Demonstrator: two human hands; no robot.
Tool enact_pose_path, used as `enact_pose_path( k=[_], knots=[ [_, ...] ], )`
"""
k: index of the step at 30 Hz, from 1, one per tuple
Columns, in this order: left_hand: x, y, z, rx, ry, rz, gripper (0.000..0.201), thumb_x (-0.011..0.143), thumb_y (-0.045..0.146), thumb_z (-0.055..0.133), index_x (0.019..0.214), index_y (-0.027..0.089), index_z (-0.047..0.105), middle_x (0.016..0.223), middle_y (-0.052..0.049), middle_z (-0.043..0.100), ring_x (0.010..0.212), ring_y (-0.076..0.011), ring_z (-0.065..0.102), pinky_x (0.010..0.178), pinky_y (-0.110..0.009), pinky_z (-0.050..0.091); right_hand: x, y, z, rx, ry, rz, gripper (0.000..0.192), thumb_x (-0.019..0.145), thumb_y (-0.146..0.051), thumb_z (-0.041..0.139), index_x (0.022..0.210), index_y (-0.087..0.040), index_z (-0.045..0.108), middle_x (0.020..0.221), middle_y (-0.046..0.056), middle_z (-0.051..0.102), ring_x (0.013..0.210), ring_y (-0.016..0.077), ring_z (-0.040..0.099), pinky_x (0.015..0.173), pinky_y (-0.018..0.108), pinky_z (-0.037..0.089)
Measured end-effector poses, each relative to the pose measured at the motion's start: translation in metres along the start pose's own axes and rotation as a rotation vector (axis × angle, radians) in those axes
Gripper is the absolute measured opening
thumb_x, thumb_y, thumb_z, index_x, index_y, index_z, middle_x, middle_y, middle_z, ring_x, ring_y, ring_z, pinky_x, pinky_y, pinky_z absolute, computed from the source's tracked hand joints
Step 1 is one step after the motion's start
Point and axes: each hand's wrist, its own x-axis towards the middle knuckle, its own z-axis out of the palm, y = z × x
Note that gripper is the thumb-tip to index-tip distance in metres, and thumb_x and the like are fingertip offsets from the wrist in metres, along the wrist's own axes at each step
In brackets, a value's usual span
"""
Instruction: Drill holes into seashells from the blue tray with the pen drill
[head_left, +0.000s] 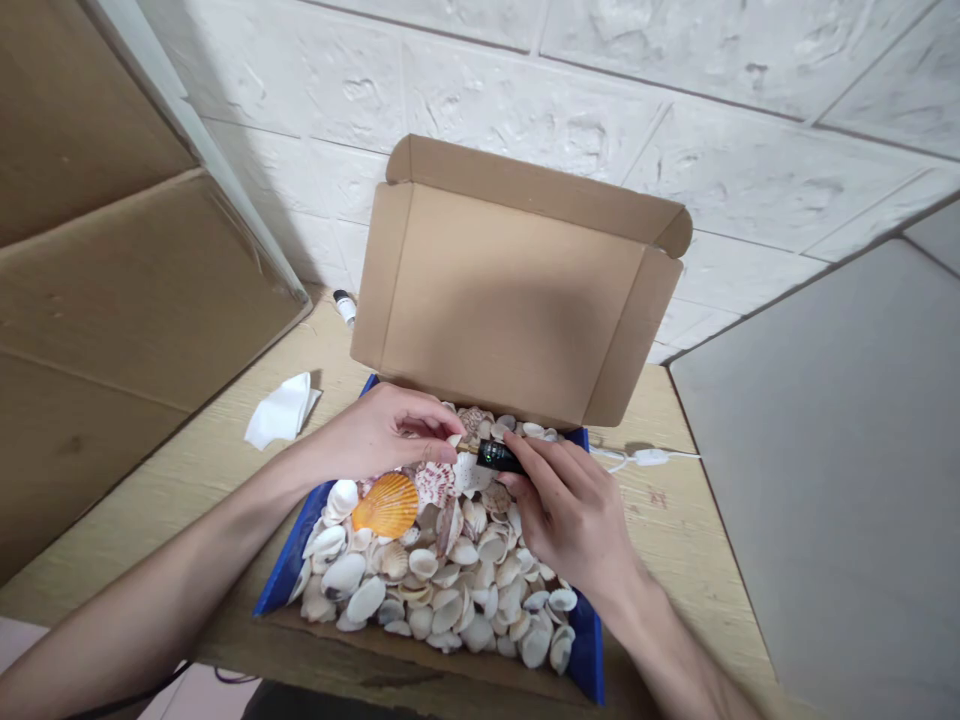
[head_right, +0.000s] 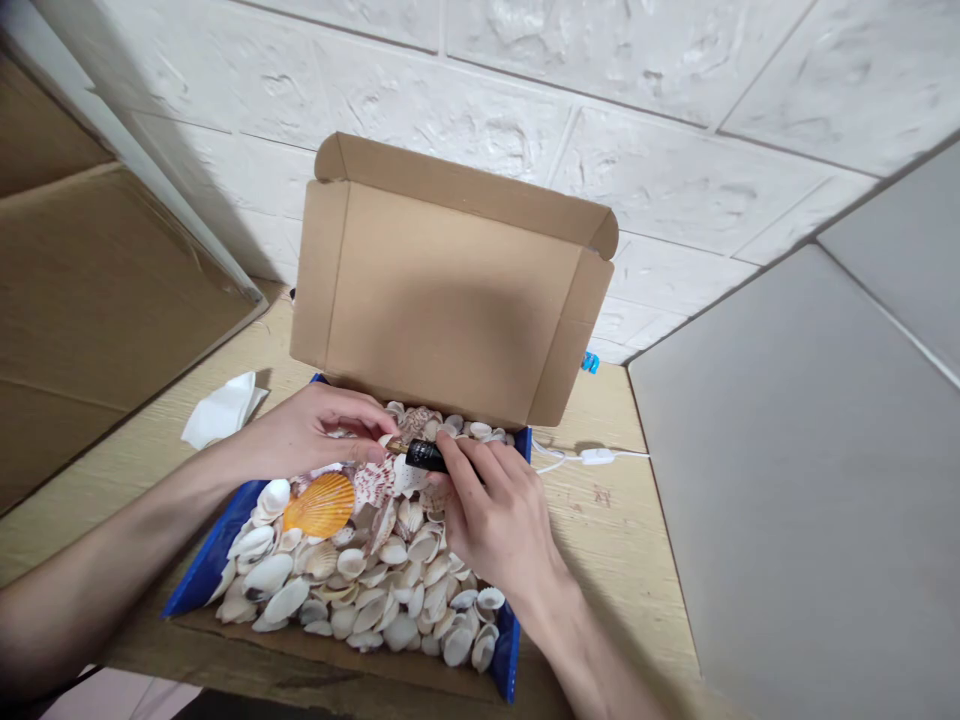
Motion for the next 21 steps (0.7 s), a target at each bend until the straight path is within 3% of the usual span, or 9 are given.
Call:
enact_pose_path(
  k=[12,21],
  knots=[
    [0.0006,-0.0038,-0.0015,-0.035,0.009,0.026,0.023,0.077,0.024,0.069,0.095,0.011,0.072,0.090,-0.006,0.073,0.082,-0.0164,0.066,0.077,-0.027,0.051,-0.0021,0.0036,-0.0015,-0.004,0.053,-0.047,0.043,0.084,-0.007,0.061,0.125,-0.015,0.058,0.109,0.011,0.069,0.094,0.0223,0.060,0.077,0.037,0.049],
    [0.0010,-0.0024,-0.0016,-0.036,0.011,0.028,0.021,0.077,0.021,0.069,0.095,0.010,0.073,0.090,-0.007,0.075,0.079,-0.0151,0.068,0.074,-0.025,0.052,0.0022,-0.0008,0.0003,0.068,-0.063,-0.044,0.036,0.090,-0.019,0.057,0.125,-0.009,0.057,0.105,0.013,0.070,0.090,0.0209,0.065,0.078,0.035,0.057]
  ],
)
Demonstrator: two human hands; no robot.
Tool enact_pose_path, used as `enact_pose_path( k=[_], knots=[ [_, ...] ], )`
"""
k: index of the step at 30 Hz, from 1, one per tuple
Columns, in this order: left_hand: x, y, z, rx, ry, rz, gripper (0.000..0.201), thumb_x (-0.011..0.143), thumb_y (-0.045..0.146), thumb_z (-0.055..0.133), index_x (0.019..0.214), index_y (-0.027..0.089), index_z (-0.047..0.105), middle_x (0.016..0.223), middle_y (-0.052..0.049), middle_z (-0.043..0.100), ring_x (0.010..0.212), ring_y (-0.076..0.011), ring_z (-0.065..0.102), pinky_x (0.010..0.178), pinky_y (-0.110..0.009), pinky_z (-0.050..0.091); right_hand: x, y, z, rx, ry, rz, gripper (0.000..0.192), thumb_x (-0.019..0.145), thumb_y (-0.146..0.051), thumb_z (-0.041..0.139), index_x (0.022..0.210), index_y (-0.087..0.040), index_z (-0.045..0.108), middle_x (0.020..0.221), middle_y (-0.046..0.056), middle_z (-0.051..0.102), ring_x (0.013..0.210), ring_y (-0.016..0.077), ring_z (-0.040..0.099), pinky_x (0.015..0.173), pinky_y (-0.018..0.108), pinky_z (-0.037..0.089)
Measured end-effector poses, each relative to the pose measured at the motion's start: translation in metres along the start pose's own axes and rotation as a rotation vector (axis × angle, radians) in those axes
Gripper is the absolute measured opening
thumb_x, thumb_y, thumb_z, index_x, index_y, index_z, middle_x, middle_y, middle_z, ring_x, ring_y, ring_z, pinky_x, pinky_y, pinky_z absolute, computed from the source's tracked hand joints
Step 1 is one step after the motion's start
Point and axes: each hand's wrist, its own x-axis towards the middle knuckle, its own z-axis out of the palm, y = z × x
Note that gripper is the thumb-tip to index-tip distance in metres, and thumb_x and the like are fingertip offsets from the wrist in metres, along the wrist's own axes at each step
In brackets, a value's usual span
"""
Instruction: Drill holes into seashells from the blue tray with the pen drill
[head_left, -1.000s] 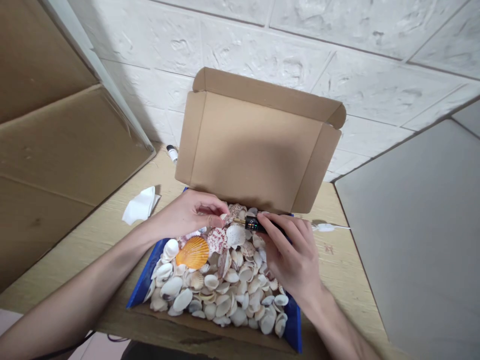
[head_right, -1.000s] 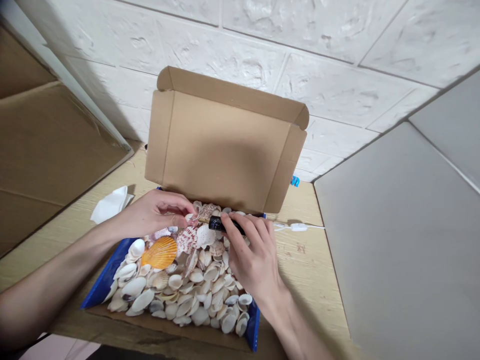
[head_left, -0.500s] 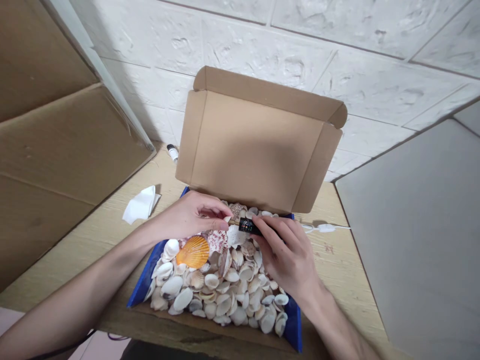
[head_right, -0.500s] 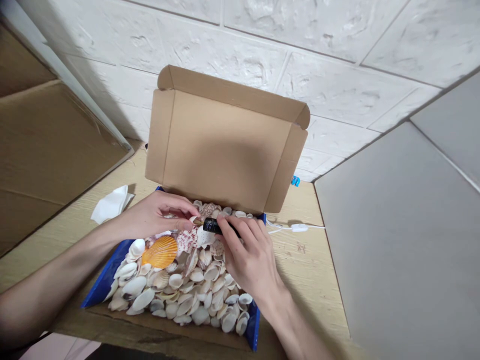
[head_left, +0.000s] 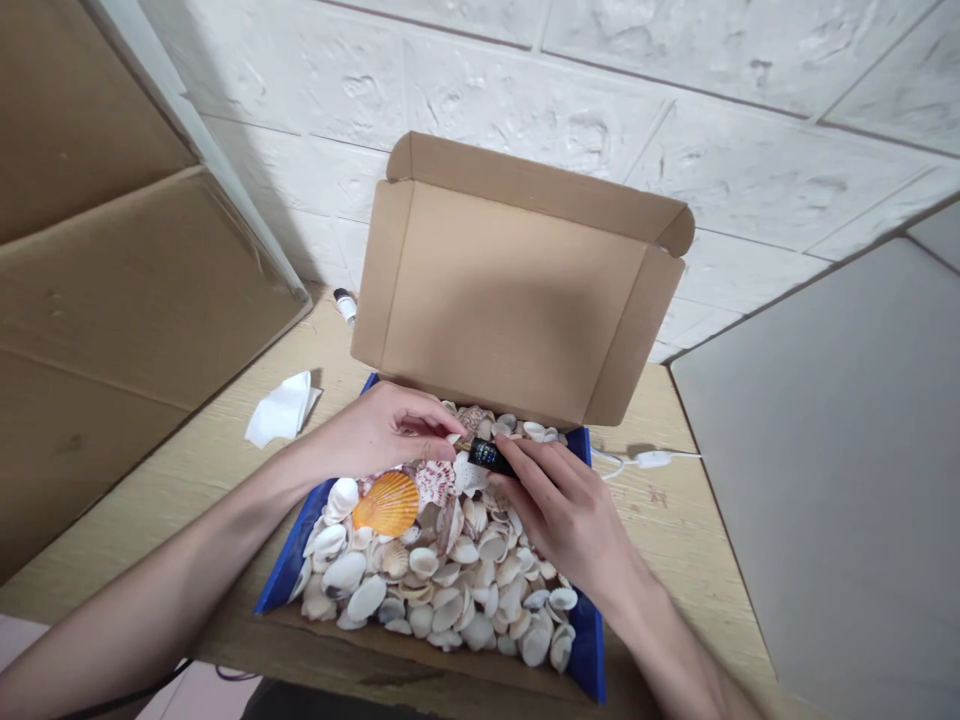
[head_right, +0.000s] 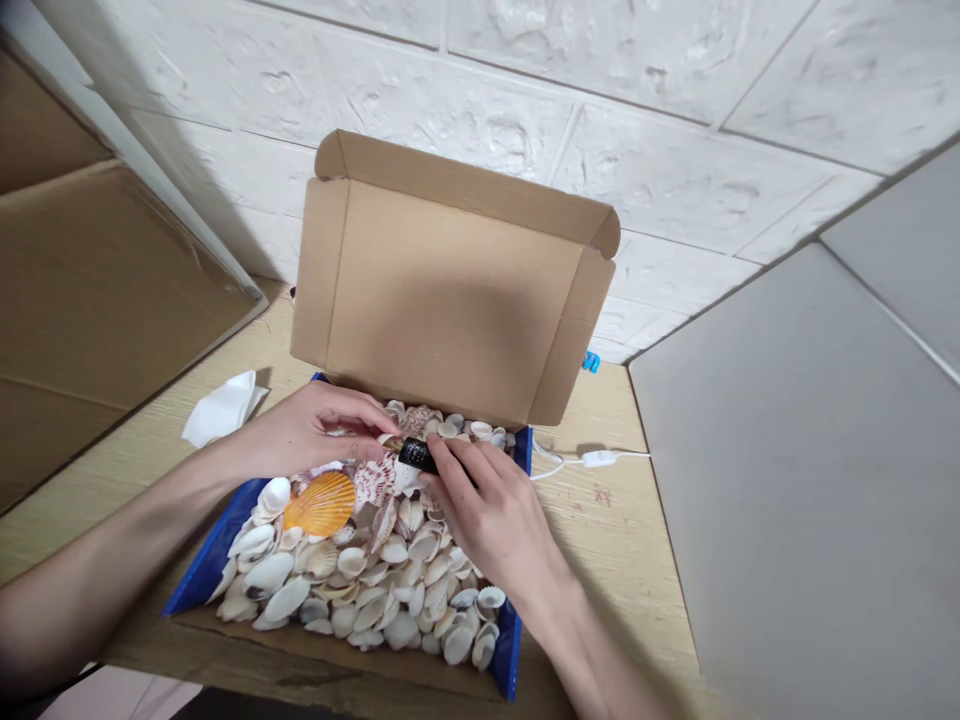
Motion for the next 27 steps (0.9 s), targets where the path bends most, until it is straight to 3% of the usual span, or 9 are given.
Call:
enact_pose_path(
  k=[11,16,27],
  knots=[
    [-0.0017,0.0035,-0.0015,-0.019,-0.012,-0.003,0.024,0.078,0.020,0.069,0.099,0.009,0.072,0.097,-0.010,0.074,0.085,-0.0175,0.068,0.078,-0.029,0.053,0.0014,-0.0007,-0.0018,-0.008,-0.008,0.005,0.036,0.093,-0.022,0.051,0.127,-0.010,0.055,0.100,0.013,0.071,0.087,0.0210,0.067,0.075,0.035,0.059],
    [-0.0038,0.0020,-0.0019,-0.038,-0.032,-0.039,0.033,0.079,0.020,0.069,0.111,0.012,0.070,0.105,-0.009,0.074,0.090,-0.0176,0.068,0.083,-0.029,0.052,0.0017,-0.0013,-0.0020,-0.015,0.020,0.020,0.034,0.093,-0.022,0.053,0.125,-0.010,0.056,0.098,0.012,0.071,0.082,0.0200,0.066,0.070,0.033,0.059],
    [-0.0026,0.0020,-0.0009,-0.003,-0.057,-0.035,0.031,0.082,0.023,0.065,0.111,0.012,0.070,0.100,-0.007,0.073,0.086,-0.0169,0.066,0.079,-0.028,0.052,-0.0009,-0.0003,-0.0003,0.014,0.036,0.038,0.034,0.092,-0.022,0.053,0.125,-0.010,0.056,0.098,0.012,0.071,0.084,0.0203,0.067,0.070,0.034,0.059]
  ],
)
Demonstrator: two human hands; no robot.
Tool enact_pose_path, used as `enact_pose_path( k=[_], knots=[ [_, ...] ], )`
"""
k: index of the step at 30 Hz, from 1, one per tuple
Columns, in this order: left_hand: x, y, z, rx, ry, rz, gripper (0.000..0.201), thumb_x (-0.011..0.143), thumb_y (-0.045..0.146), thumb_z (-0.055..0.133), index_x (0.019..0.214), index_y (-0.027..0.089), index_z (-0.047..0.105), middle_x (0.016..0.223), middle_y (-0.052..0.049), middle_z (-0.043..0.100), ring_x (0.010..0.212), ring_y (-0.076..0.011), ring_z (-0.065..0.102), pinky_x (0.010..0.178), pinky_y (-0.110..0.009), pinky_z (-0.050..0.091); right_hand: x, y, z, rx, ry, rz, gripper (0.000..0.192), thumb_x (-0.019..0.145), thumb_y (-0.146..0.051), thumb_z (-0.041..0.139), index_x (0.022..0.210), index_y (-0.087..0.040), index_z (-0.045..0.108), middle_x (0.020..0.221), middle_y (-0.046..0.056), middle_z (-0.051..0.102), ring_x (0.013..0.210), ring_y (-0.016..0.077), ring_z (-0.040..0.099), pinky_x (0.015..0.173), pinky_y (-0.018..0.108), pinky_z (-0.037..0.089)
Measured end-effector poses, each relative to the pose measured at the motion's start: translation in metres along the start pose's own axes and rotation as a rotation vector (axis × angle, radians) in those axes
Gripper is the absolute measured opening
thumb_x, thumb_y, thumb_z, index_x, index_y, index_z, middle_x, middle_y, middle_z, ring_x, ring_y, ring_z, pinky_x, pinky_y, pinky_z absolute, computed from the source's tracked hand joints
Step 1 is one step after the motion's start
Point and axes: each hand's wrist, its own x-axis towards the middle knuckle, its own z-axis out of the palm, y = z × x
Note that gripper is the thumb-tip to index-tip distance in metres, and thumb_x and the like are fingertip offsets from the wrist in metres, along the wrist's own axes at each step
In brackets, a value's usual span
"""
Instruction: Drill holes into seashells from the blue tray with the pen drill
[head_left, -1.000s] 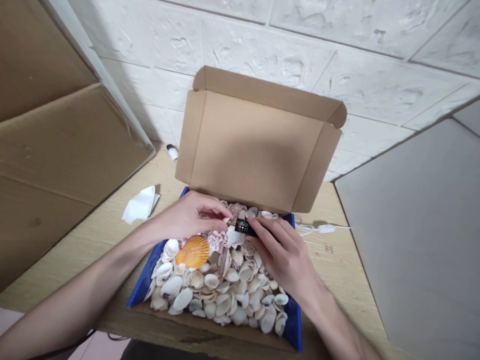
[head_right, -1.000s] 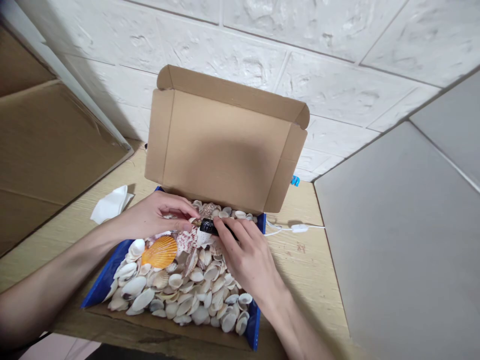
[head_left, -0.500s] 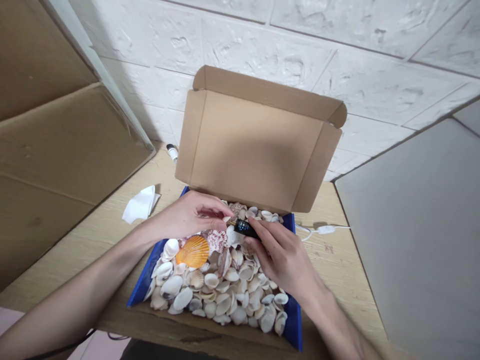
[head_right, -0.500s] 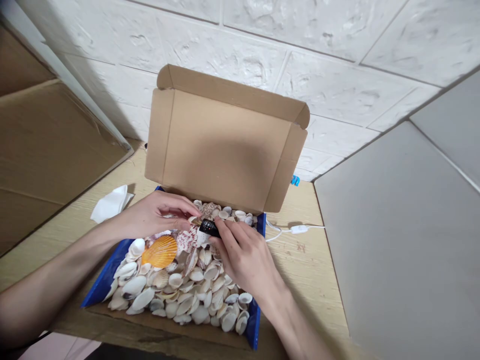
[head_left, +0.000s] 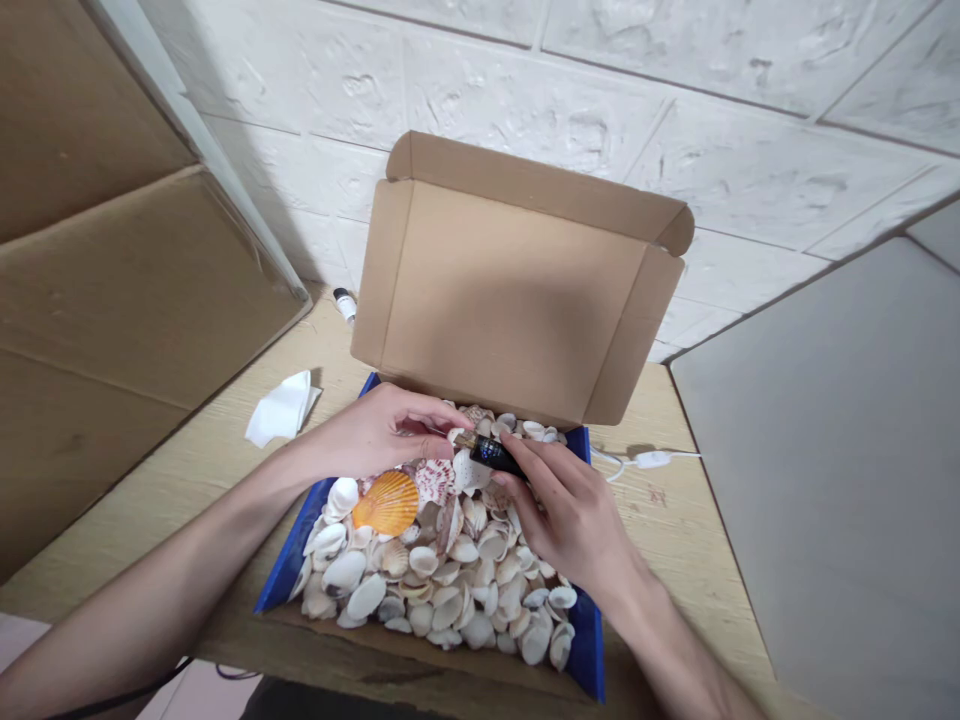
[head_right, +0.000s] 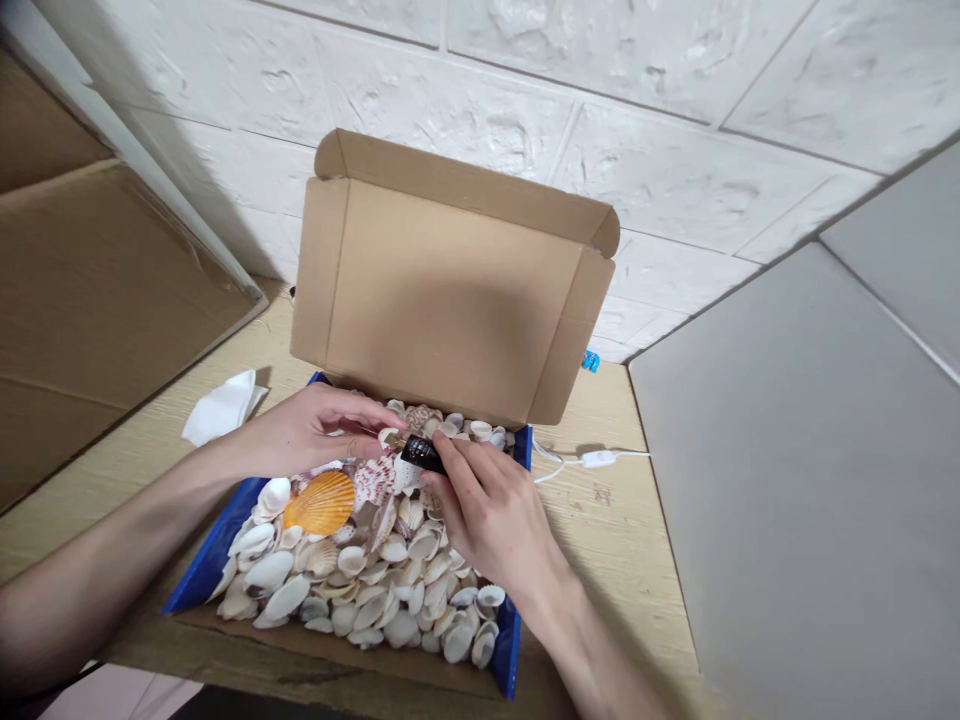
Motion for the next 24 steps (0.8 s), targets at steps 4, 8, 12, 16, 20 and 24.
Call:
enact_pose_path(
  k=[4,8,12,16,20,24],
  knots=[
    [-0.0003,0.0016,0.0003,0.020,0.013,0.014,0.027,0.084,0.022,0.062,0.108,0.012,0.069,0.094,-0.006,0.073,0.084,-0.0165,0.065,0.077,-0.027,0.051,-0.0005,0.0003,0.0008,0.002,0.005,0.008,0.035,0.092,-0.022,0.053,0.125,-0.011,0.056,0.099,0.012,0.071,0.085,0.0203,0.067,0.071,0.034,0.059],
    [-0.0007,0.0025,0.0003,0.006,0.026,0.032,0.025,0.085,0.022,0.062,0.108,0.011,0.067,0.093,-0.007,0.072,0.086,-0.0175,0.066,0.078,-0.028,0.052,-0.0002,0.0004,0.0004,0.013,0.033,0.020,0.035,0.091,-0.021,0.054,0.124,-0.012,0.057,0.099,0.012,0.071,0.084,0.0203,0.067,0.070,0.034,0.059],
    [-0.0007,0.0012,0.0003,-0.052,0.052,0.053,0.025,0.084,0.026,0.065,0.105,0.013,0.067,0.092,-0.006,0.072,0.085,-0.0177,0.068,0.077,-0.028,0.053,-0.0002,0.0010,-0.0001,0.017,0.042,0.041,0.035,0.089,-0.018,0.056,0.124,-0.012,0.057,0.100,0.013,0.071,0.086,0.0204,0.066,0.072,0.034,0.058],
    [0.0000,0.0007,0.0004,-0.071,0.065,0.053,0.023,0.083,0.029,0.066,0.103,0.017,0.068,0.092,-0.004,0.073,0.085,-0.0169,0.069,0.077,-0.027,0.054,0.0004,0.0009,-0.0004,-0.002,0.076,0.052,0.035,0.089,-0.018,0.055,0.123,-0.013,0.058,0.098,0.012,0.071,0.082,0.0196,0.065,0.069,0.033,0.057],
    [0.0006,0.0021,0.0000,-0.042,0.095,0.037,0.024,0.083,0.031,0.066,0.102,0.017,0.068,0.092,-0.005,0.073,0.085,-0.0174,0.069,0.076,-0.028,0.055,0.0017,0.0001,-0.0016,-0.019,0.100,0.066,0.035,0.089,-0.019,0.054,0.123,-0.015,0.060,0.096,0.011,0.071,0.080,0.0194,0.066,0.067,0.032,0.056],
    [0.0012,-0.0002,-0.0012,-0.010,0.135,0.040,0.023,0.084,0.031,0.065,0.102,0.017,0.067,0.091,-0.004,0.074,0.084,-0.0172,0.069,0.077,-0.028,0.054,0.0024,0.0002,-0.0025,-0.040,0.117,0.083,0.034,0.089,-0.019,0.053,0.122,-0.016,0.062,0.097,0.010,0.072,0.080,0.0202,0.067,0.067,0.033,0.056]
  ],
)
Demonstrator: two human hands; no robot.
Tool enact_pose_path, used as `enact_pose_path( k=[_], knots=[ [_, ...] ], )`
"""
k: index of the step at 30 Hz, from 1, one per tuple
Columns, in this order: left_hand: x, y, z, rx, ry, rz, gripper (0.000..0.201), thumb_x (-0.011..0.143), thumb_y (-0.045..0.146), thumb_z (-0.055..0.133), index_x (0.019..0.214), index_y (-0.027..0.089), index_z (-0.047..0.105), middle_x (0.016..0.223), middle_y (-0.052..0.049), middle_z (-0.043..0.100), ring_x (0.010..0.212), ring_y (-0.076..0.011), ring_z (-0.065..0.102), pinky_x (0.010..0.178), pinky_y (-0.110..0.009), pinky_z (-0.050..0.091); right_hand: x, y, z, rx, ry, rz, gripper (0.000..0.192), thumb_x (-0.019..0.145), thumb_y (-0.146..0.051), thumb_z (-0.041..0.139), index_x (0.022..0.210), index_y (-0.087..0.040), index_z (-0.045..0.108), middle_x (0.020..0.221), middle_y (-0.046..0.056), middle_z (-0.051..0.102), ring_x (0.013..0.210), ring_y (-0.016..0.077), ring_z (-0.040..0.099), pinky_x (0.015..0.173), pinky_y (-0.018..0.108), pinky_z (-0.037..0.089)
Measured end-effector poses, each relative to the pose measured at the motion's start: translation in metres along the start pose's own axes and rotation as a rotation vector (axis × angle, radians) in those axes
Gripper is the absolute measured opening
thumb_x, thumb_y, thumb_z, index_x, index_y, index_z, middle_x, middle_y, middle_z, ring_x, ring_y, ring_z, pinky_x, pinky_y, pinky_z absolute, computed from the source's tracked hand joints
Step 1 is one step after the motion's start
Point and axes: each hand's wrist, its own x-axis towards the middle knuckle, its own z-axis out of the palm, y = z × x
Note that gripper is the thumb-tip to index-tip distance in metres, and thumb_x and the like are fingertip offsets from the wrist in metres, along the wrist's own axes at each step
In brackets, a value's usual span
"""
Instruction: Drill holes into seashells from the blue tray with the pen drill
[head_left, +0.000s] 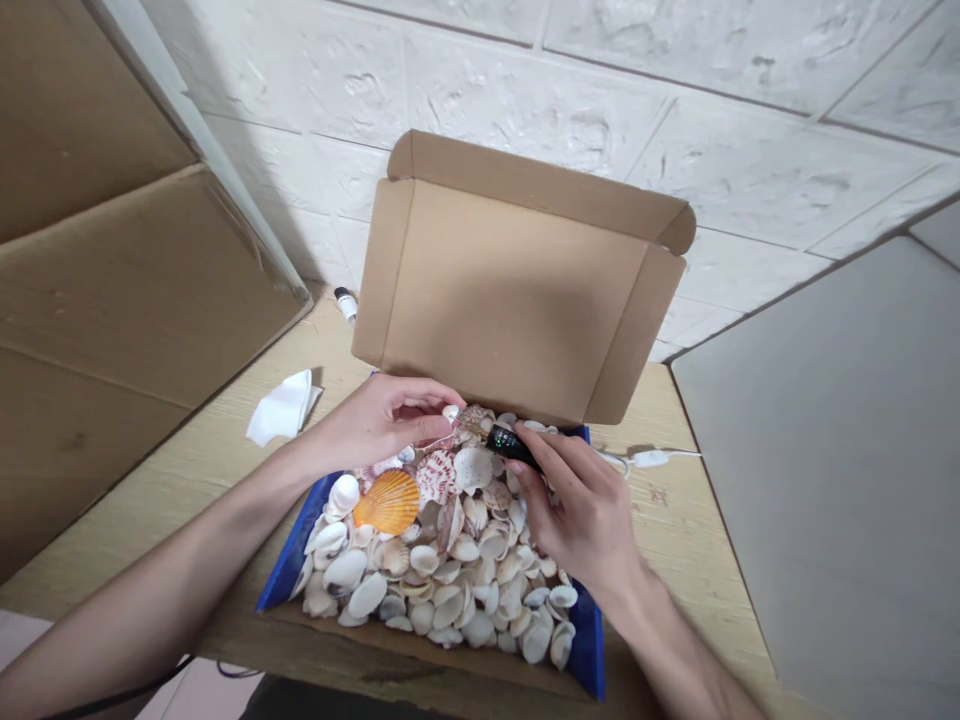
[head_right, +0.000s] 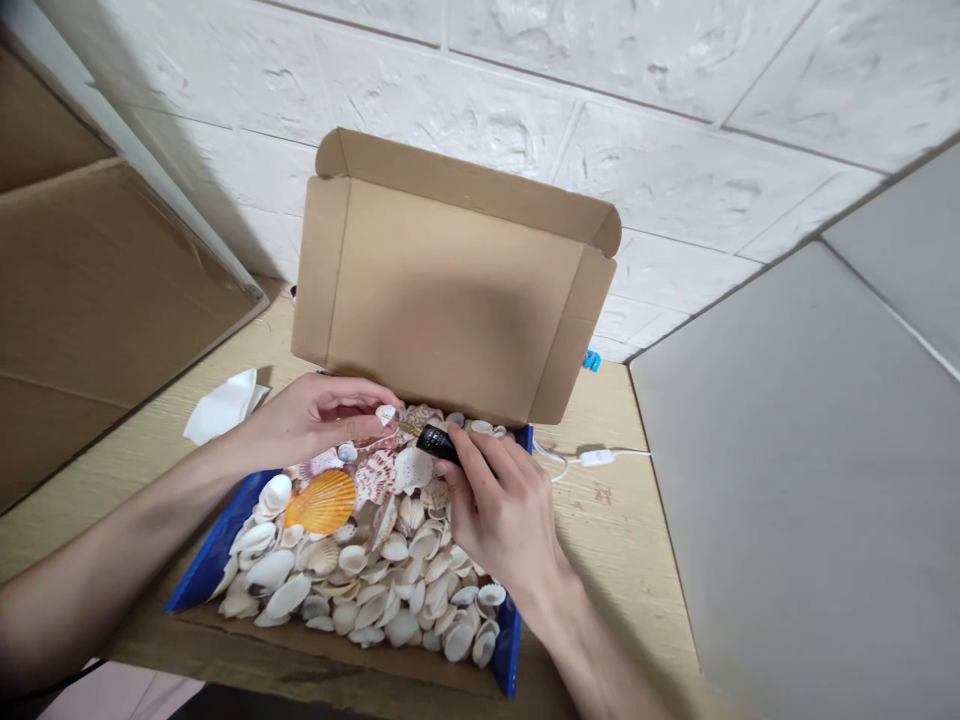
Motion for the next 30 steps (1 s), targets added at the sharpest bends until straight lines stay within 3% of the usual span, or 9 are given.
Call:
enact_pose_path(
  k=[6,14,22,30],
  knots=[
    [0.0007,-0.0034,-0.0039,-0.051,0.091,0.003,0.029,0.083,0.032,0.066,0.105,0.014,0.067,0.095,-0.007,0.074,0.086,-0.0176,0.069,0.078,-0.027,0.054,-0.0010,0.0012,0.0003,0.006,0.022,0.043,0.030,0.089,-0.019,0.056,0.119,-0.016,0.062,0.096,0.010,0.072,0.081,0.0207,0.068,0.068,0.033,0.058],
    [0.0010,-0.0019,-0.0050,-0.149,0.042,-0.064,0.036,0.084,0.036,0.066,0.112,0.013,0.068,0.095,-0.008,0.076,0.086,-0.0184,0.072,0.079,-0.027,0.057,-0.0012,0.0007,0.0011,0.016,0.026,0.028,0.032,0.090,-0.020,0.057,0.122,-0.016,0.060,0.097,0.010,0.072,0.084,0.0198,0.068,0.076,0.034,0.059],
    [0.0008,-0.0064,-0.0056,-0.210,0.042,-0.047,0.038,0.084,0.040,0.068,0.111,0.013,0.069,0.089,-0.008,0.076,0.081,-0.0183,0.073,0.077,-0.026,0.058,-0.0005,-0.0007,0.0008,0.009,-0.004,0.024,0.035,0.091,-0.018,0.055,0.126,-0.017,0.056,0.099,0.011,0.071,0.084,0.0199,0.068,0.073,0.033,0.060],
    [0.0012,-0.0050,-0.0052,-0.165,0.028,-0.025,0.039,0.086,0.045,0.064,0.108,0.013,0.070,0.089,-0.008,0.076,0.081,-0.0190,0.073,0.076,-0.026,0.058,-0.0019,0.0013,0.0035,0.018,-0.010,-0.002,0.031,0.090,-0.019,0.057,0.118,-0.006,0.060,0.096,0.013,0.071,0.082,0.0202,0.067,0.072,0.033,0.059]
  ],
)
